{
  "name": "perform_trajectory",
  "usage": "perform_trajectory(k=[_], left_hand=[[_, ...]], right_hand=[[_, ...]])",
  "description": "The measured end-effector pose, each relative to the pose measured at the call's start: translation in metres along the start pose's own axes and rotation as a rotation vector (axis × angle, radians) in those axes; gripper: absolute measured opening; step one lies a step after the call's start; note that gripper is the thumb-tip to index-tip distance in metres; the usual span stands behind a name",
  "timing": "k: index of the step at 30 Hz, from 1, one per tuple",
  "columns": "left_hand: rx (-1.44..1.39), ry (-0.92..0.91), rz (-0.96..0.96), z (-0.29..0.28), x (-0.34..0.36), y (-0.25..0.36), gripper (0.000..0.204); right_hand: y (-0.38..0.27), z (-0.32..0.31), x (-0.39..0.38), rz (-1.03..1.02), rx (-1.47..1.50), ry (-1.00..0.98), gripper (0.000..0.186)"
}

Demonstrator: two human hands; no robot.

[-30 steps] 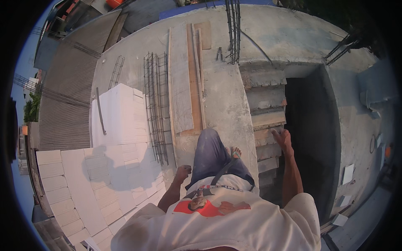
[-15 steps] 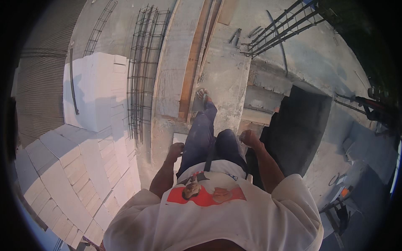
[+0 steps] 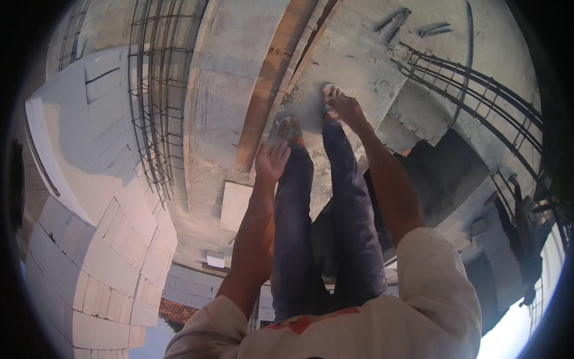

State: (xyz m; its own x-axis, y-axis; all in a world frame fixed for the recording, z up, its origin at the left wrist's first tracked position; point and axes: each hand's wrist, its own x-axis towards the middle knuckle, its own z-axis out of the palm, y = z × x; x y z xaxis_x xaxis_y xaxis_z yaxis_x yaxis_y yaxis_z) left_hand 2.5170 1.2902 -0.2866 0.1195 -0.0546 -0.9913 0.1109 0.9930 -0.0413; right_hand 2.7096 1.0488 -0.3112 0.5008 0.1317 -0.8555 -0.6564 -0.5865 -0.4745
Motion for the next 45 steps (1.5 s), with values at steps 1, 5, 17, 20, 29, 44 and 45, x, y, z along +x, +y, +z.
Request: perform_trajectory(k=[1,5,17,20,29,44,45], left_hand=[[-0.066,-0.035,0.008,-0.002,0.037,-0.001,0.08],[-0.463,-0.002,-0.029,-0.01,0.154,0.014,0.092],[-0.691,0.267,0.112,0.018,0.125,0.025,0.094],[-0.644,0.356,0.139,0.025,0.091,0.039,0.084],[-0.499,0.4,0.202,0.027,0.044,0.098,0.059],[0.494,0.121,0.227,-0.041,-0.174,-0.004,0.055],[0.648,0.155,0.334,-0.066,-0.198,-0.017,0.045]], right_hand=[[-0.011,0.02,0.051,0.123,0.091,-0.033,0.056],[-0.031,0.104,0.184,0.071,0.47,0.062,0.094],[-0.049,0.089,0.186,-0.142,0.048,0.26,0.071],[-0.061,0.056,0.141,-0.14,-0.046,0.497,0.07],[-0.11,-0.172,-0.093,0.001,-0.249,0.538,0.067],[-0.292,-0.23,-0.355,0.034,0.13,0.149,0.048],[-0.309,-0.227,-0.376,0.038,0.125,0.102,0.05]])
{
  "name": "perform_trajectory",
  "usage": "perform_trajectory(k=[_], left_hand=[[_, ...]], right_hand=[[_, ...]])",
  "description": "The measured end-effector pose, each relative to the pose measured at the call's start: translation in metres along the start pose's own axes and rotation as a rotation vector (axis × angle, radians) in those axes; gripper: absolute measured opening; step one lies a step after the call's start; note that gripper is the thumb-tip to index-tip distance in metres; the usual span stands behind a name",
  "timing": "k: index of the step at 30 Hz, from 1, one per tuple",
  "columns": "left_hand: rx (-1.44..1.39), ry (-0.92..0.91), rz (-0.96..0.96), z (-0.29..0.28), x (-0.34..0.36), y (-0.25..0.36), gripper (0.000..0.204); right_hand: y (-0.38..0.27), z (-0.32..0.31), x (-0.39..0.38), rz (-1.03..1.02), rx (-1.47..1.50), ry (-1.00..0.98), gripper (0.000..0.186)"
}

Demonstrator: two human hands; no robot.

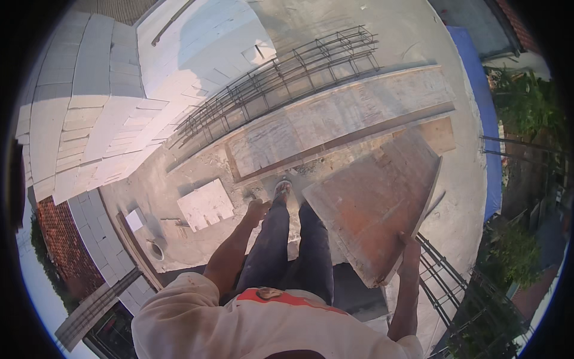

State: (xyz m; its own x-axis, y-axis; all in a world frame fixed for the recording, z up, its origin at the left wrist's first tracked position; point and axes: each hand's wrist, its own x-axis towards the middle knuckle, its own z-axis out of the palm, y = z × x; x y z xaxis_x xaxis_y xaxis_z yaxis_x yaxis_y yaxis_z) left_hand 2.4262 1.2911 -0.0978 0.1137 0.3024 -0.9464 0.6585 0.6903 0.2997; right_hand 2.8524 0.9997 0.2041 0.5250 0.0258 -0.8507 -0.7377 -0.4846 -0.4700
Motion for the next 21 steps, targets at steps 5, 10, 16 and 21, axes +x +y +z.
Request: perform_trajectory(k=[5,10,16,21], left_hand=[[-0.246,0.108,0.227,-0.045,-0.146,0.019,0.026],[-0.167,0.251,0.621,-0.034,-0.178,0.025,0.045],[-0.414,0.055,1.042,-0.053,-0.292,0.097,0.099],[-0.531,0.499,1.422,-0.105,-0.328,0.128,0.108]], right_hand=[[-0.06,0.019,-0.1,0.033,-0.167,-0.19,0.057],[-0.091,0.078,-0.148,-0.001,-0.387,-0.323,0.056],[-0.093,0.196,-0.19,-0.062,-0.556,-0.508,0.054],[-0.067,0.329,-0.218,0.022,-0.638,-0.797,0.053]])
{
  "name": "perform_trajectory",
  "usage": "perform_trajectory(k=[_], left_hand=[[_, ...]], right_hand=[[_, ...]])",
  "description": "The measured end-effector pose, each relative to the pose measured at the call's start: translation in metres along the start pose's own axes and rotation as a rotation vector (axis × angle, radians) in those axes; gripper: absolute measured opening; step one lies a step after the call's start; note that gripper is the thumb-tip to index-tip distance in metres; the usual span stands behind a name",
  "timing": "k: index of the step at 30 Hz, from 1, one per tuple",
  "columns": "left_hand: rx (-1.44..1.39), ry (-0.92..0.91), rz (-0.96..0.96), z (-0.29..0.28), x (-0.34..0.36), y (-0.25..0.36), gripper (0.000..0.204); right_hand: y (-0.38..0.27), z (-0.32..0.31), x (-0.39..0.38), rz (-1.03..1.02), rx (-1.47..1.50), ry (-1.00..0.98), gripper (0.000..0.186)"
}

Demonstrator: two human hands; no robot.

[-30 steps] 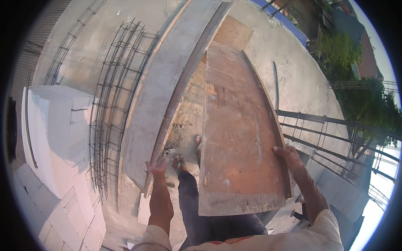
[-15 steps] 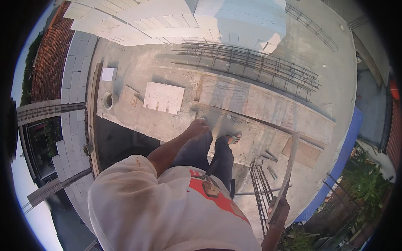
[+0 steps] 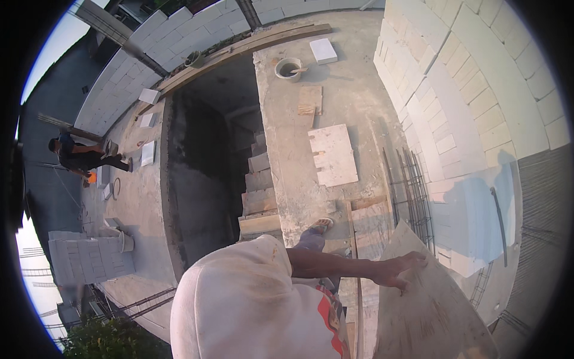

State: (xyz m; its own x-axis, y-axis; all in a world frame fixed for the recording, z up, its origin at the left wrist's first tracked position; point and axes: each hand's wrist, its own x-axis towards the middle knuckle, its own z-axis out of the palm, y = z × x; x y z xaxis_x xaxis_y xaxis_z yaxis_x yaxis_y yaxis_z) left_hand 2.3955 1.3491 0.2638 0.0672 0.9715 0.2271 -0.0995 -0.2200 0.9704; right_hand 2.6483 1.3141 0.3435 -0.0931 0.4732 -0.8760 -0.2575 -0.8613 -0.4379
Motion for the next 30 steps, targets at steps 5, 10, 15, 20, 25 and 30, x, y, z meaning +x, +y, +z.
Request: perform_trajectory(k=[5,10,15,20,25,30], left_hand=[[0.387,0.357,0.058,-0.091,0.012,0.036,0.096],[0.336,0.503,-0.251,-0.133,-0.035,0.071,0.071],[0.588,0.318,-0.308,-0.107,-0.084,0.036,0.088],[0.556,0.419,-0.409,-0.072,-0.106,0.041,0.109],[0.661,0.512,-0.213,-0.088,-0.112,-0.02,0.107],[0.609,0.583,-0.081,-0.14,-0.103,-0.015,0.068]], right_hand=[[-0.037,0.077,0.051,0.2,0.145,-0.353,0.052],[-0.045,0.127,0.082,0.639,0.383,-0.682,0.051],[-0.046,0.144,0.118,0.997,0.529,-0.845,0.049],[0.007,0.163,0.179,0.913,0.504,-0.861,0.043],[0.042,0.19,0.149,0.843,0.216,-1.125,0.052],[0.067,0.249,0.129,0.66,0.064,-1.213,0.049]])
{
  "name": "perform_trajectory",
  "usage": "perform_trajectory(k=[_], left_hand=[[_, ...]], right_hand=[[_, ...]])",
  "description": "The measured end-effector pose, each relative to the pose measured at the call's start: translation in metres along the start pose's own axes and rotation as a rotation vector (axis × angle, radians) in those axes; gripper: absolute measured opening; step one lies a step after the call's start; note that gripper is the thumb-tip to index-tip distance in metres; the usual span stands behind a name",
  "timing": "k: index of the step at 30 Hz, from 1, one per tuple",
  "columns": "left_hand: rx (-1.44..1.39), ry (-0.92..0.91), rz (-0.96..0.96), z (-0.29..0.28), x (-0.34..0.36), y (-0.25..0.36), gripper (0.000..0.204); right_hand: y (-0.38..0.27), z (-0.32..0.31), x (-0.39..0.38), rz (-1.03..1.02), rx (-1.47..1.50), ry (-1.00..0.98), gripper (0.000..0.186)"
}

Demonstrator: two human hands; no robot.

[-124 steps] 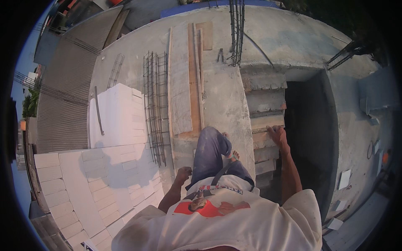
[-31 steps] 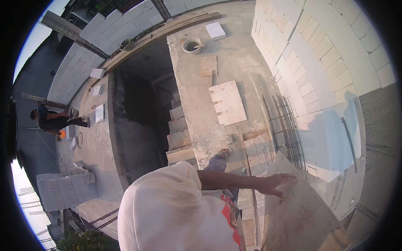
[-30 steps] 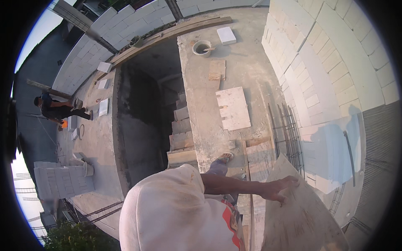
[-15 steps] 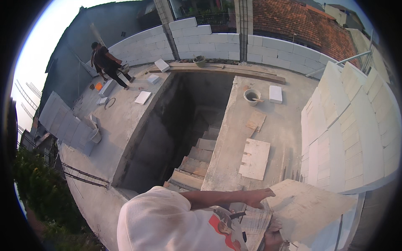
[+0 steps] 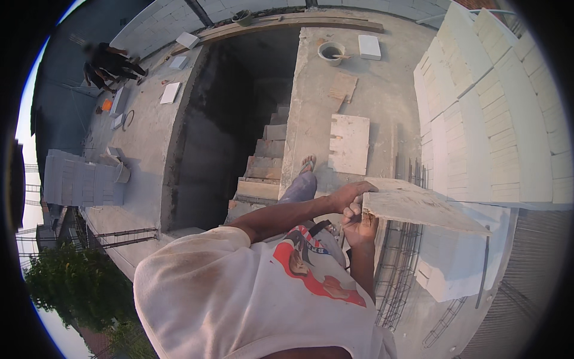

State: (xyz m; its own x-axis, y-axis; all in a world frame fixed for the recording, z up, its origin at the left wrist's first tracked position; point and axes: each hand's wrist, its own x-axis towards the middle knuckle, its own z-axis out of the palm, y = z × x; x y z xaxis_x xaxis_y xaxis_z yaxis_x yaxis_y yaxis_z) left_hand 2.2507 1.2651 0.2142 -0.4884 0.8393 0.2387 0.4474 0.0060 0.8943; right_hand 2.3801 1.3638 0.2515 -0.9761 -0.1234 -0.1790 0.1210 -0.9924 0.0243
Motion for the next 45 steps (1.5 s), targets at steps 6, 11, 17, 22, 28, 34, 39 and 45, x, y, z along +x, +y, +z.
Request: perform_trajectory(k=[6,11,17,22,28,34,39,45], left_hand=[[0.038,0.104,-0.22,-0.04,0.037,-0.03,0.06],[-0.171,0.171,-0.26,-0.113,0.099,-0.046,0.039],[-0.39,0.141,-0.283,-0.235,0.193,-0.104,0.03],[-0.442,0.075,-0.361,-0.344,0.264,-0.129,0.034],[-0.267,0.076,-0.416,-0.465,0.34,-0.181,0.061],[-0.214,0.198,-0.666,-0.562,0.319,-0.318,0.064],[-0.041,0.225,-0.77,-0.629,0.28,-0.389,0.05],[0.184,0.385,-1.035,-0.685,0.222,-0.508,0.041]], right_hand=[[-0.042,0.013,0.027,-0.021,-0.878,0.61,0.048],[-0.135,-0.028,0.036,-0.745,-1.431,1.379,0.11],[-0.205,0.061,0.129,-0.687,-2.099,1.005,0.117],[-0.208,0.096,0.209,-0.502,-2.023,1.255,0.078],[-0.182,0.151,0.35,-0.762,-1.974,0.946,0.052],[-0.199,0.222,0.514,-0.454,-2.069,0.792,0.042],[-0.241,0.219,0.593,-0.44,-2.065,0.675,0.038],[-0.289,0.248,0.747,-0.387,-2.255,0.525,0.035]])
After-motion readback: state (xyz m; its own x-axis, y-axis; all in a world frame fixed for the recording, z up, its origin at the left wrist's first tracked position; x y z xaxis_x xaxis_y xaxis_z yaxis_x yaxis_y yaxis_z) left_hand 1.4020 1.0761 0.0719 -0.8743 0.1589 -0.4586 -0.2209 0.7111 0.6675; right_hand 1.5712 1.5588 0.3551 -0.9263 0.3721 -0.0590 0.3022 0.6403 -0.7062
